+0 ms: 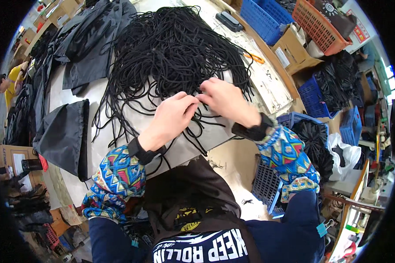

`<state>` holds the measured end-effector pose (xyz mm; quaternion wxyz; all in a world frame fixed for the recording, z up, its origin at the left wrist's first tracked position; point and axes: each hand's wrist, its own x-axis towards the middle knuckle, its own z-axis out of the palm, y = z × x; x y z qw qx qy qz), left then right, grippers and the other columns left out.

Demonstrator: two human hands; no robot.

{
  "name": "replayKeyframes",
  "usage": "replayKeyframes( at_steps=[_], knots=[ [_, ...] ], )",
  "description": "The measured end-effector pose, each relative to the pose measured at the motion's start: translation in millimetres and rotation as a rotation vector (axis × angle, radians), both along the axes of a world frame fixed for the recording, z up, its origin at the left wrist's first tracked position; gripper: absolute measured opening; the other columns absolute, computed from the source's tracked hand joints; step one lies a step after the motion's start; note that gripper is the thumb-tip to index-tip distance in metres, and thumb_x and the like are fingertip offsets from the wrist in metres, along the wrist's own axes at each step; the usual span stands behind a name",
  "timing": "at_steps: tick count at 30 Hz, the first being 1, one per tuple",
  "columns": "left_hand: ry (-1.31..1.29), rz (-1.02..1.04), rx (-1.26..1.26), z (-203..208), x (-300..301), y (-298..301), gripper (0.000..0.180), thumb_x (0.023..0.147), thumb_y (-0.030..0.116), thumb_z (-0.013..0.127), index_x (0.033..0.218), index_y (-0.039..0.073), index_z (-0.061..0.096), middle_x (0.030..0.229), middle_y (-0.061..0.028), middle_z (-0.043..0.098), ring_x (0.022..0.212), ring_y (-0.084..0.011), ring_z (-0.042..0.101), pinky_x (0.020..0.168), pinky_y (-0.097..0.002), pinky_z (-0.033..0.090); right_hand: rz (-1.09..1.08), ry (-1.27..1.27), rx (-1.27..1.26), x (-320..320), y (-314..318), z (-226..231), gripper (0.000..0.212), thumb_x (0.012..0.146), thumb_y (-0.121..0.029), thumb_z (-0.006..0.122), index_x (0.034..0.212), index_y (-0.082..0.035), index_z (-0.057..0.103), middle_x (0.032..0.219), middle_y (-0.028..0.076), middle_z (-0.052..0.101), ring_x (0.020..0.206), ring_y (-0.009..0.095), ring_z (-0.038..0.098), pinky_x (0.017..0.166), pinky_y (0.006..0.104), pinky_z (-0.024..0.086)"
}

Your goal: Threading drawstring cords into the hems of black fabric bags and securing them with plastic clips.

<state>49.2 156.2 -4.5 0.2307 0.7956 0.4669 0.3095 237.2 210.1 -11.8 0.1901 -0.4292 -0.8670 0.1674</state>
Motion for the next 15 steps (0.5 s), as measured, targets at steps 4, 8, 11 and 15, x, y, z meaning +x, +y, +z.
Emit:
replayKeyframes(
  at_steps=[4, 8, 11, 15],
  knots=[
    [0.299, 0.116, 0.086, -1.5, -18.4, -1.8, 0.013, 0.082, 0.007, 0.059, 0.094, 0.003, 0.064, 0.086, -0.0113, 0.059, 0.076, -0.0312, 0.06, 0.065, -0.0366, 0.048, -0.163, 0.326, -0.135, 1.6, 13.4, 5.8, 0.021, 0.081, -0.021, 0.059, 0.082, 0.0, 0.063, 0.078, 0.016, 0.063, 0.074, 0.031, 0.063, 0.065, 0.0388, 0.049],
    [0.022, 0.279, 0.102, -6.7, -35.8, -1.6, 0.012, 0.083, 0.005, 0.06, 0.094, 0.001, 0.061, 0.083, -0.0108, 0.056, 0.069, -0.0211, 0.058, 0.062, -0.029, 0.046, -0.349, 0.386, -0.253, 15.1, 14.4, 29.8, 0.028, 0.088, -0.024, 0.054, 0.08, 0.001, 0.063, 0.07, 0.016, 0.064, 0.063, 0.027, 0.062, 0.058, 0.0349, 0.047],
    [0.024, 0.521, 0.23, -2.9, -36.0, 1.3, 0.025, 0.081, 0.013, 0.063, 0.101, 0.0, 0.056, 0.085, -0.0128, 0.058, 0.072, -0.0246, 0.059, 0.065, -0.0334, 0.047, -0.259, 0.222, -0.179, 18.1, 6.8, 14.7, 0.034, 0.09, -0.029, 0.055, 0.074, 0.0, 0.06, 0.069, 0.019, 0.061, 0.065, 0.034, 0.061, 0.058, 0.0405, 0.046],
    [0.092, 0.413, -0.07, -8.1, -51.0, 10.1, 0.032, 0.077, 0.01, 0.059, 0.106, -0.003, 0.054, 0.095, -0.021, 0.061, 0.086, -0.0387, 0.061, 0.075, -0.0404, 0.048, 0.06, 0.002, -0.066, 1.8, -22.7, 16.2, 0.018, 0.084, -0.022, 0.061, 0.081, -0.004, 0.061, 0.075, 0.014, 0.061, 0.074, 0.034, 0.059, 0.062, 0.0409, 0.046]
  ],
)
